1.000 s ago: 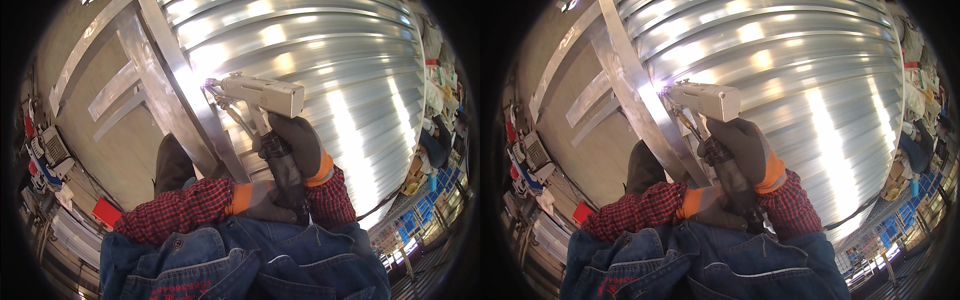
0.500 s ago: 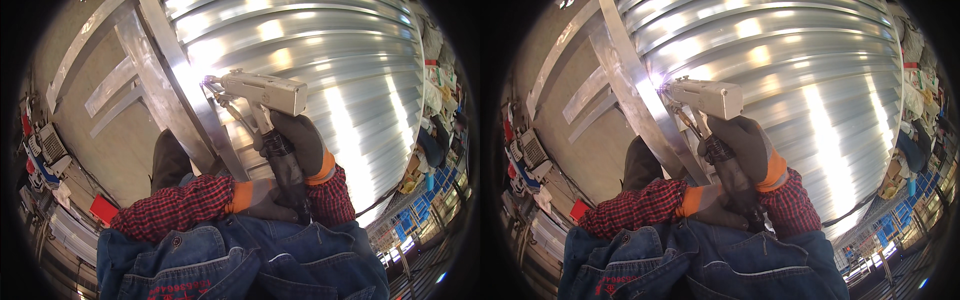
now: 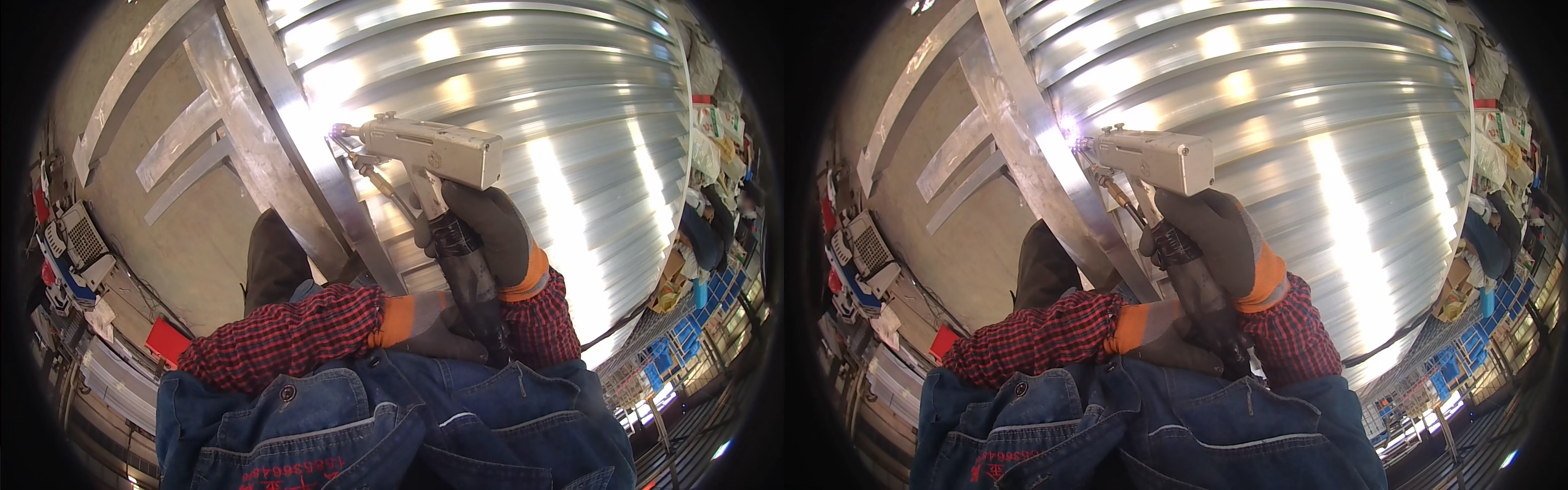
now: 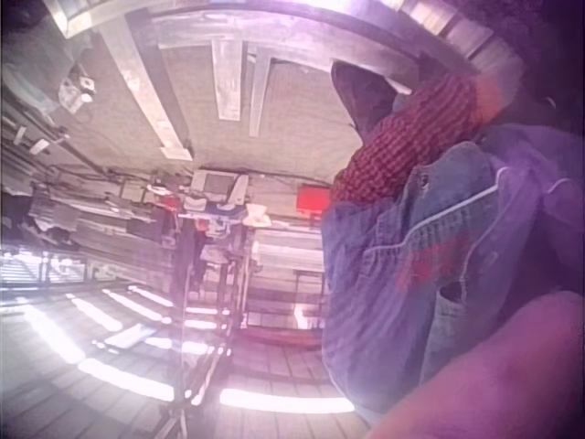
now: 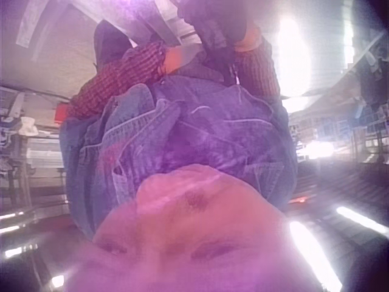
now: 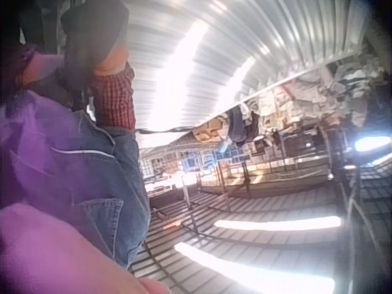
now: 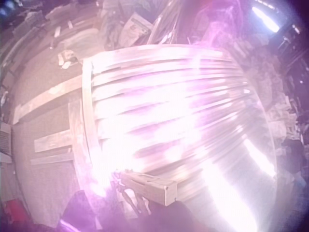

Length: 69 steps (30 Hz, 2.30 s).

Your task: The person welds seams on a large curved metal panel using a handheld welding torch. They reposition the panel and continue welding along straight seams where metal frame pieces join the panel. The person wears gloves and a plaid shirt while working in a workshop.

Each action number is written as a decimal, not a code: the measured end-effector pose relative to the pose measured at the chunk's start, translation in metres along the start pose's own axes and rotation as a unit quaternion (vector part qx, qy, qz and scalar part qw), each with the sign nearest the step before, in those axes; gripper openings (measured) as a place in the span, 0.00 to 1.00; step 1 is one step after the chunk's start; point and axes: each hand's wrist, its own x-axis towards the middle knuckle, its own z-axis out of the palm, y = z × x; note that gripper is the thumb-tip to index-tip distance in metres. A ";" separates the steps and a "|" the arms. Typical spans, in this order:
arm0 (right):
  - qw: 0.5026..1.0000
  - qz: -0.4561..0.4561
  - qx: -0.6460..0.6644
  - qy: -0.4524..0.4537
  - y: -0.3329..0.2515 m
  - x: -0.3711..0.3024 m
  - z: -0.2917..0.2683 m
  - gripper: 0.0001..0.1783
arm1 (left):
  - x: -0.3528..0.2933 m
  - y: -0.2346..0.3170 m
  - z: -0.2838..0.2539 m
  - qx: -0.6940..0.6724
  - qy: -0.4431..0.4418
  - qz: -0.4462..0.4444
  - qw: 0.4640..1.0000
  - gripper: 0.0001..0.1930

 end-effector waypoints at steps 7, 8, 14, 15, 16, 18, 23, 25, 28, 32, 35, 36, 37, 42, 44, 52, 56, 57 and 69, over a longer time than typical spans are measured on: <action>1.000 0.006 0.007 -0.005 0.001 -0.003 -0.001 0.26 | 0.001 0.000 0.002 0.000 0.000 -0.002 1.000 0.21; 1.000 0.006 0.008 -0.006 0.001 -0.003 -0.002 0.26 | 0.002 -0.001 0.003 -0.002 -0.002 -0.003 1.000 0.21; 1.000 0.002 0.020 0.002 0.004 -0.005 -0.002 0.26 | 0.004 -0.006 0.006 -0.011 0.003 0.009 1.000 0.21; 1.000 -0.001 0.024 0.003 0.004 -0.006 -0.002 0.25 | 0.004 -0.007 0.007 -0.017 0.003 0.004 1.000 0.21; 1.000 0.001 0.021 0.002 0.005 -0.006 -0.003 0.25 | 0.004 -0.007 0.007 -0.012 0.001 0.001 1.000 0.21; 1.000 0.002 0.014 0.000 0.005 -0.007 -0.003 0.25 | 0.005 -0.008 0.009 -0.005 -0.001 -0.013 1.000 0.21; 0.999 0.010 0.038 0.007 0.007 -0.011 -0.003 0.26 | 0.006 -0.009 0.011 0.016 -0.002 -0.013 1.000 0.23; 0.999 0.012 0.038 0.005 0.007 -0.012 -0.004 0.26 | 0.007 -0.011 0.012 0.022 -0.002 -0.007 1.000 0.23; 0.999 0.010 0.044 0.009 0.008 -0.013 -0.004 0.25 | 0.008 -0.012 0.013 0.012 -0.001 0.003 1.000 0.23; 0.998 0.006 0.054 0.012 0.008 -0.015 -0.003 0.25 | 0.009 -0.013 0.014 0.039 -0.003 0.002 0.999 0.22; 0.998 0.007 0.055 0.015 0.009 -0.015 -0.003 0.25 | 0.007 -0.014 0.014 0.055 -0.008 0.003 0.998 0.22; 0.998 0.007 0.055 0.019 0.010 -0.016 -0.003 0.25 | 0.007 -0.016 0.014 0.052 -0.008 0.021 0.998 0.22; 0.999 0.002 0.052 0.015 0.010 -0.016 -0.003 0.25 | 0.008 -0.018 0.015 0.062 -0.011 0.001 0.998 0.22; 0.999 -0.010 0.045 -0.005 0.013 -0.019 -0.007 0.25 | 0.019 -0.034 0.022 0.075 -0.022 0.028 0.997 0.23; 0.999 -0.008 0.034 -0.006 0.015 -0.018 -0.011 0.24 | 0.019 -0.038 0.024 0.069 -0.014 0.019 0.997 0.23; 0.999 -0.043 0.009 0.024 0.013 -0.026 -0.009 0.26 | 0.011 -0.023 0.022 0.054 0.001 0.010 0.998 0.23; 0.996 -0.086 0.026 0.022 0.001 -0.023 -0.006 0.25 | 0.010 -0.008 0.013 0.079 0.017 0.003 0.997 0.21; 0.996 -0.086 0.022 0.015 -0.003 -0.019 -0.005 0.25 | 0.007 -0.004 0.009 0.081 0.016 -0.006 0.997 0.21; 0.996 -0.090 -0.012 -0.012 -0.035 0.030 0.019 0.23 | -0.021 0.028 -0.014 -0.018 0.185 -0.029 0.982 0.21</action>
